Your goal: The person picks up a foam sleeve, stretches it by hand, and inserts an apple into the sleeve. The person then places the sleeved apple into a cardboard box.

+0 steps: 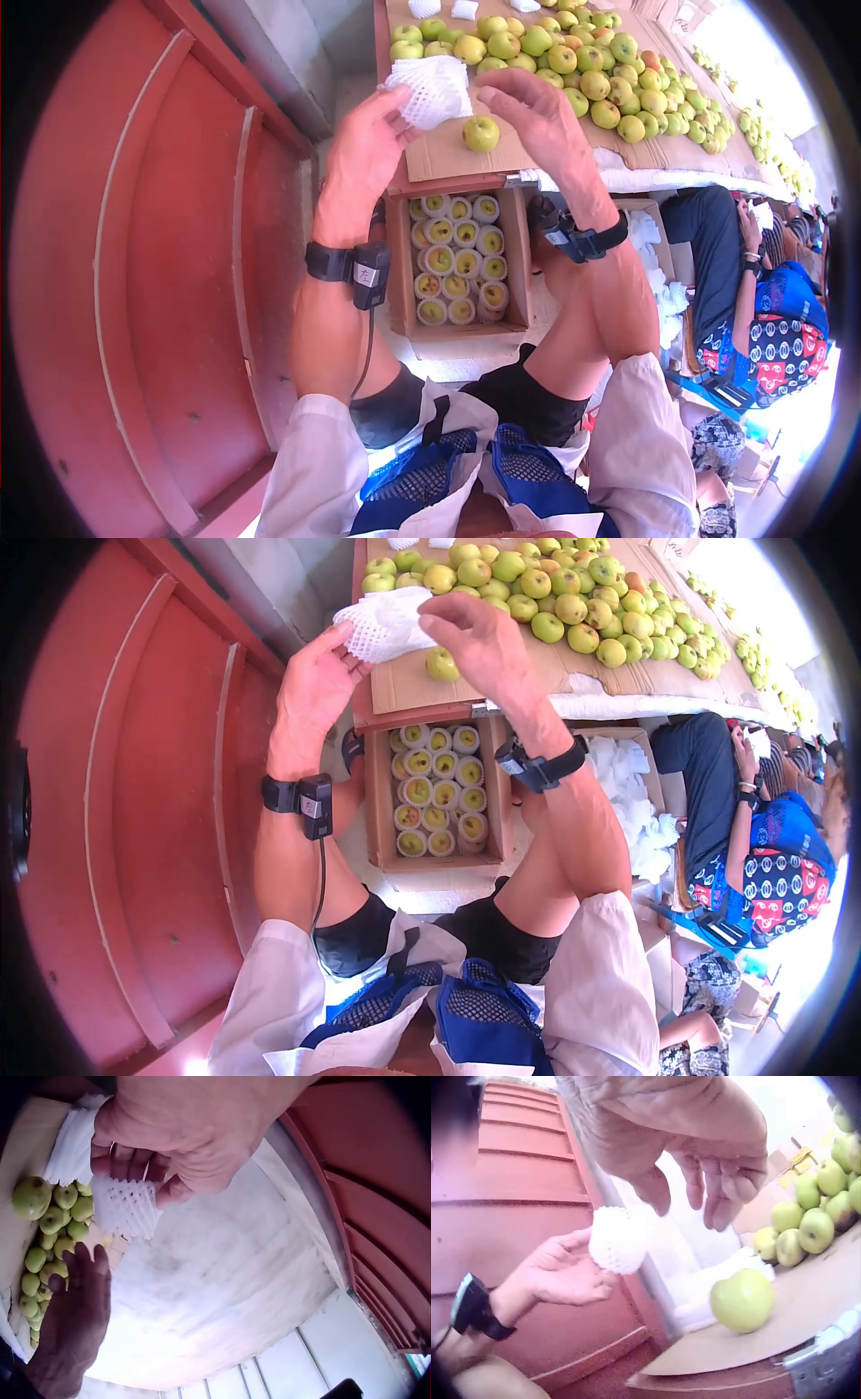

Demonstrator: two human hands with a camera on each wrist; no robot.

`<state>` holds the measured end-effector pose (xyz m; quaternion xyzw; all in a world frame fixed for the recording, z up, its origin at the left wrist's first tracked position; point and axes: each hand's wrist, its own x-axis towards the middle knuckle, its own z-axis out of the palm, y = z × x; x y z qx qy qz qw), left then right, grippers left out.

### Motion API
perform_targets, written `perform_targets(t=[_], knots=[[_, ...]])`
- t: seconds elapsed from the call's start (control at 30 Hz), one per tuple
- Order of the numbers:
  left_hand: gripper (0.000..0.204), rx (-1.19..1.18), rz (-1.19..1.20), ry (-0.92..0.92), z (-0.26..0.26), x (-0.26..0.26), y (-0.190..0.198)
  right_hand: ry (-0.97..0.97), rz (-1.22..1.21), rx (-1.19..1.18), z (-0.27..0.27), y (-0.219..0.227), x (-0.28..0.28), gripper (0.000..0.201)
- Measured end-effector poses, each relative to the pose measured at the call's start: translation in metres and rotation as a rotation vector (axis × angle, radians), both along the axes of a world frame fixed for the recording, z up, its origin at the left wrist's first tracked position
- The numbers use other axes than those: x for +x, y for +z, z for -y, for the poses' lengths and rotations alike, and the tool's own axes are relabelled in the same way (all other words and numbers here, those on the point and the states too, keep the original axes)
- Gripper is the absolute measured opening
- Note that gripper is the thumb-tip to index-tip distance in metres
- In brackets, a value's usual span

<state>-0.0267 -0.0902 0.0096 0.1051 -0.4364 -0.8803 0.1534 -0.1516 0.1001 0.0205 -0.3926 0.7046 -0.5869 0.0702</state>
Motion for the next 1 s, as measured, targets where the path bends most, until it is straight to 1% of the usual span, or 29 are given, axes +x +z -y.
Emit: perform_targets(t=[0.07, 0.17, 0.27, 0.37, 0.43, 0.47, 0.5, 0.6, 0.63, 0.7, 0.77, 0.83, 0.87, 0.93, 1.0], knots=[[0.038, 0.021, -0.021, -0.024, -0.001, 0.0, 0.001, -0.011, 0.019, -0.036, 0.002, 0.005, 0.016, 0.037], [0.037, -0.091, -0.081, -0.061, 0.0, -0.001, -0.001, -0.024, 0.066, -0.014, 0.003, 0.003, 0.025, 0.042], [0.036, -0.366, -0.092, -0.05, -0.005, -0.001, 0.0, -0.038, 0.141, 0.01, 0.004, 0.008, 0.028, 0.05], [0.03, -0.674, -0.041, 0.007, -0.013, -0.001, -0.003, 0.018, 0.25, 0.061, 0.001, 0.015, 0.028, 0.051], [0.021, -0.809, -0.102, 0.044, -0.017, -0.004, -0.007, -0.023, 0.378, 0.035, -0.001, 0.016, 0.03, 0.054], [0.02, -0.878, -0.132, 0.067, -0.019, -0.005, -0.009, -0.041, 0.443, 0.018, -0.003, 0.015, 0.031, 0.056], [0.022, -0.96, -0.107, 0.094, -0.022, -0.004, -0.006, -0.022, 0.448, 0.019, -0.005, 0.014, 0.027, 0.056], [0.02, -1.208, -0.109, 0.13, -0.023, -0.002, -0.004, 0.062, 0.5, -0.081, -0.006, 0.002, 0.021, 0.043], [0.019, -1.232, -0.101, 0.128, -0.026, 0.0, -0.003, 0.068, 0.557, -0.088, -0.008, 0.003, 0.02, 0.028], [0.021, -1.288, -0.082, 0.132, -0.029, 0.001, -0.001, 0.036, 0.622, -0.17, -0.009, -0.004, 0.015, 0.022], [0.022, -1.25, -0.172, 0.197, -0.032, -0.003, 0.001, 0.059, 0.702, -0.269, -0.002, -0.009, 0.006, 0.017], [0.023, -1.211, -0.201, 0.277, -0.029, -0.001, 0.004, 0.12, 0.821, -0.382, -0.004, -0.01, -0.002, 0.015], [0.024, -1.091, -0.178, 0.292, -0.029, -0.001, 0.003, 0.183, 0.842, -0.41, -0.006, -0.007, -0.004, 0.017], [0.024, -0.841, -0.148, 0.319, -0.029, -0.004, -0.004, 0.203, 0.867, -0.455, -0.008, -0.006, -0.006, 0.019], [0.03, -0.793, -0.11, 0.296, -0.027, -0.008, -0.008, 0.225, 0.862, -0.469, -0.008, -0.007, -0.003, 0.02]])
